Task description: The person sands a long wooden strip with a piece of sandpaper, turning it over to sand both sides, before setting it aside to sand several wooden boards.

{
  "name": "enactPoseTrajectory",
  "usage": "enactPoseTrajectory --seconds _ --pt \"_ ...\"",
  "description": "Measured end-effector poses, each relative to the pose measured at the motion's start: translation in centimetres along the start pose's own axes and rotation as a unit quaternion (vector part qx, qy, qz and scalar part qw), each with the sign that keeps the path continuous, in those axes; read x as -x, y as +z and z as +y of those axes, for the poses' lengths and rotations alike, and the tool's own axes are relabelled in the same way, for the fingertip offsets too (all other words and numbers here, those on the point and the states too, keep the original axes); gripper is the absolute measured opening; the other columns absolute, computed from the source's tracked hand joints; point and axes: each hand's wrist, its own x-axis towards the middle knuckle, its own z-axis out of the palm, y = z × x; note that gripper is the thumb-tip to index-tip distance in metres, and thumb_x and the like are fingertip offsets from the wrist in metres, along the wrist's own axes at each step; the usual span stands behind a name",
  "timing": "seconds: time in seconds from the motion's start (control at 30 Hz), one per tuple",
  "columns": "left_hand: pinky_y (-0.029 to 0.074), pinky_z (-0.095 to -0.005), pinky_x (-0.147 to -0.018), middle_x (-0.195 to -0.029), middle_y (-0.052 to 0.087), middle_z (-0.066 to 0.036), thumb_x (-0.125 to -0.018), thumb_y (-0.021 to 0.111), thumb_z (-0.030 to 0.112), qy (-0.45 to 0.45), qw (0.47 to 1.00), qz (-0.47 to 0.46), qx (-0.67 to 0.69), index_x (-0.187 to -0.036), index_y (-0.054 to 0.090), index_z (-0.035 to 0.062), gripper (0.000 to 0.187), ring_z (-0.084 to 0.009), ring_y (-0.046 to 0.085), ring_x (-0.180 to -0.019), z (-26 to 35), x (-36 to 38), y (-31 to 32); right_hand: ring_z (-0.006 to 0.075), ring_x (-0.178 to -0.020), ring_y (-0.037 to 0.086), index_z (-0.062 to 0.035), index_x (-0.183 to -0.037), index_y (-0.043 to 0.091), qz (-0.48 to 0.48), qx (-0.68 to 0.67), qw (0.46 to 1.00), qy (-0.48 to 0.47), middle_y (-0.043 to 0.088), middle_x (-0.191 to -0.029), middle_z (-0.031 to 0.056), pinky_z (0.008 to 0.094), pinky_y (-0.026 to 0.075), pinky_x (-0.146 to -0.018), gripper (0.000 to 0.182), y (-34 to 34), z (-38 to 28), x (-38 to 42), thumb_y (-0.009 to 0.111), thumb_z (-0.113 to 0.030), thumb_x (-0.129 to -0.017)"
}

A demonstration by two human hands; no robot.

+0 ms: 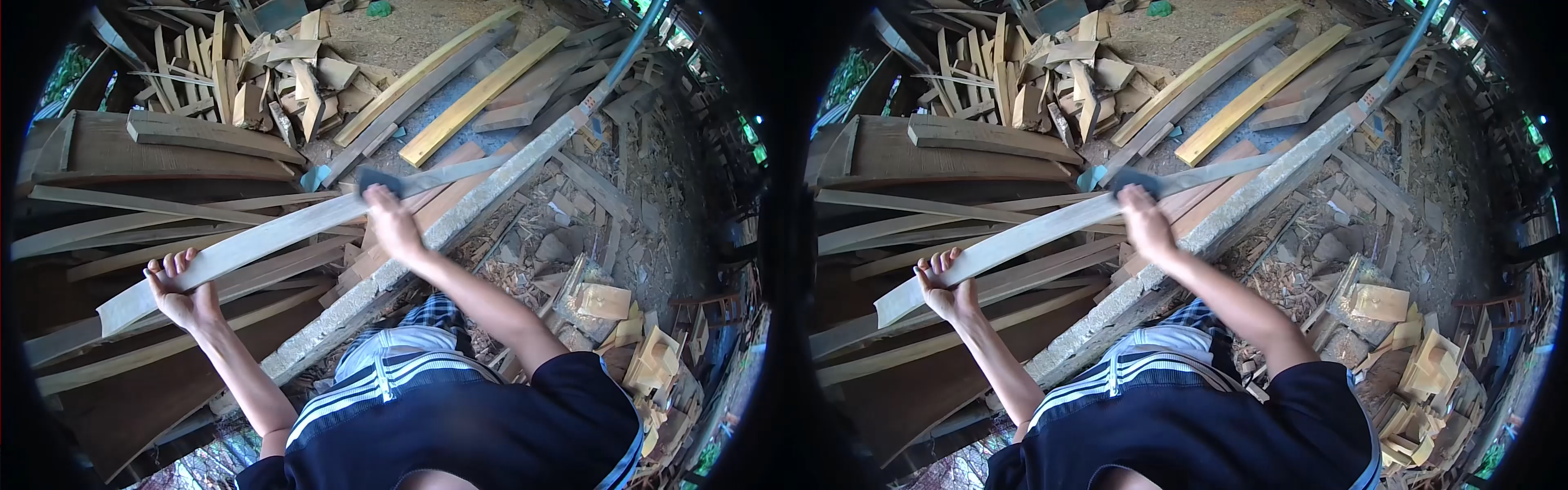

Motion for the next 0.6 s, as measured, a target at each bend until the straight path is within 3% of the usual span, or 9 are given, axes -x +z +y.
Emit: enactPoseTrajectory --seconds 0.03,0.1,0.17,0.23,0.27,0.3,0.4,0.47,0.6 --pt "0.036 -0.0363 -0.070 -0.066 0.033 -0.002 -0.096 0.046 0.026 0.003 1.000 0.012 -0.011 -0.083 0.050 0.0097 0.021 -0.0175 0.032 -0.062 -0.2 0.0 0.3 0.0341 -0.117 0.053 0.0076 -0.118 0.052 -0.037 -0.100 0.994 0.021 0.053 -0.124 0.0250 0.0396 0.045 -0.100 0.031 -1.1 -3.4 0.0 0.049 0.003 -0.087" --pt "0.035 -0.0360 -0.070 -0.065 0.033 -0.002 -0.096 0.046 0.026 0.007 0.999 0.026 -0.017 -0.083 0.050 0.0095 0.021 -0.0175 0.032 -0.062 -0.3 0.4 1.2 0.0340 -0.118 0.052 0.0084 -0.119 0.051 -0.019 -0.109 0.993 -0.045 0.053 -0.125 0.0246 0.0393 0.044 -0.101 0.031 -2.1 -4.9 0.3 0.048 0.002 -0.089" --pt "0.035 -0.0359 -0.070 -0.064 0.033 -0.002 -0.096 0.046 0.026 0.014 0.998 0.046 -0.031 -0.083 0.050 0.0094 0.021 -0.0176 0.032 -0.062 -0.5 0.7 1.6 0.0330 -0.116 0.053 0.0057 -0.123 0.049 -0.010 -0.067 0.997 -0.036 0.053 -0.125 0.0236 0.0405 0.047 -0.098 0.035 -0.6 -0.5 0.3 0.049 0.001 -0.088" --pt "0.035 -0.0358 -0.070 -0.064 0.033 -0.002 -0.096 0.047 0.026 0.027 0.997 0.067 -0.041 -0.083 0.050 0.0093 0.022 -0.0176 0.032 -0.062 -0.7 0.8 1.8 0.0319 -0.109 0.059 0.0043 -0.117 0.051 -0.094 -0.010 0.987 0.134 0.056 -0.119 0.0259 0.0359 0.054 -0.086 0.028 -1.9 4.7 -0.5 0.045 -0.001 -0.091" --pt "0.035 -0.0357 -0.069 -0.063 0.033 -0.002 -0.095 0.047 0.027 0.017 0.998 0.046 -0.027 -0.082 0.050 0.0092 0.022 -0.0177 0.032 -0.062 -0.8 0.9 1.6 0.0306 -0.101 0.063 0.0044 -0.115 0.052 -0.076 -0.001 0.987 0.141 0.058 -0.115 0.0259 0.0363 0.055 -0.079 0.027 -2.5 7.1 -0.3 0.041 -0.006 -0.092" --pt "0.035 -0.0356 -0.069 -0.063 0.033 -0.002 -0.095 0.048 0.027 0.011 0.999 0.027 -0.015 -0.082 0.050 0.0091 0.023 -0.0177 0.033 -0.061 -0.7 1.2 1.3 0.0295 -0.108 0.059 0.0063 -0.120 0.051 -0.167 -0.029 0.942 0.288 0.058 -0.117 0.0252 0.0382 0.051 -0.088 0.031 -3.7 7.6 -1.1 0.042 -0.005 -0.093" --pt "0.036 -0.0359 -0.070 -0.067 0.036 -0.003 -0.094 0.049 0.030 0.032 0.998 0.053 -0.023 -0.085 0.051 0.0084 0.024 -0.0184 0.036 -0.064 -1.0 1.4 1.3 0.0336 -0.112 0.056 0.0070 -0.120 0.051 -0.049 -0.021 0.991 0.124 0.055 -0.121 0.0254 0.0394 0.046 -0.096 0.031 -0.6 6.3 -0.4 0.044 -0.007 -0.093" --pt "0.039 -0.0375 -0.073 -0.070 0.039 -0.005 -0.094 0.049 0.032 0.047 0.994 0.092 -0.039 -0.092 0.055 0.0081 0.025 -0.0198 0.039 -0.068 -1.3 1.4 1.6 0.0366 -0.117 0.052 0.0072 -0.123 0.050 -0.032 -0.093 0.995 0.001 0.051 -0.127 0.0259 0.0400 0.041 -0.102 0.035 -0.6 0.2 -0.1 0.051 -0.005 -0.089" --pt "0.044 -0.0433 -0.087 -0.090 0.060 -0.010 -0.092 0.052 0.032 0.022 0.995 0.101 0.002 -0.106 0.062 0.0104 0.027 -0.0234 0.054 -0.083 -0.9 1.8 0.8 0.0334 -0.123 0.047 0.0033 -0.127 0.049 -0.042 -0.156 0.986 -0.044 0.050 -0.130 0.0235 0.0388 0.038 -0.106 0.038 -1.5 -3.2 1.0 0.049 -0.002 -0.089"
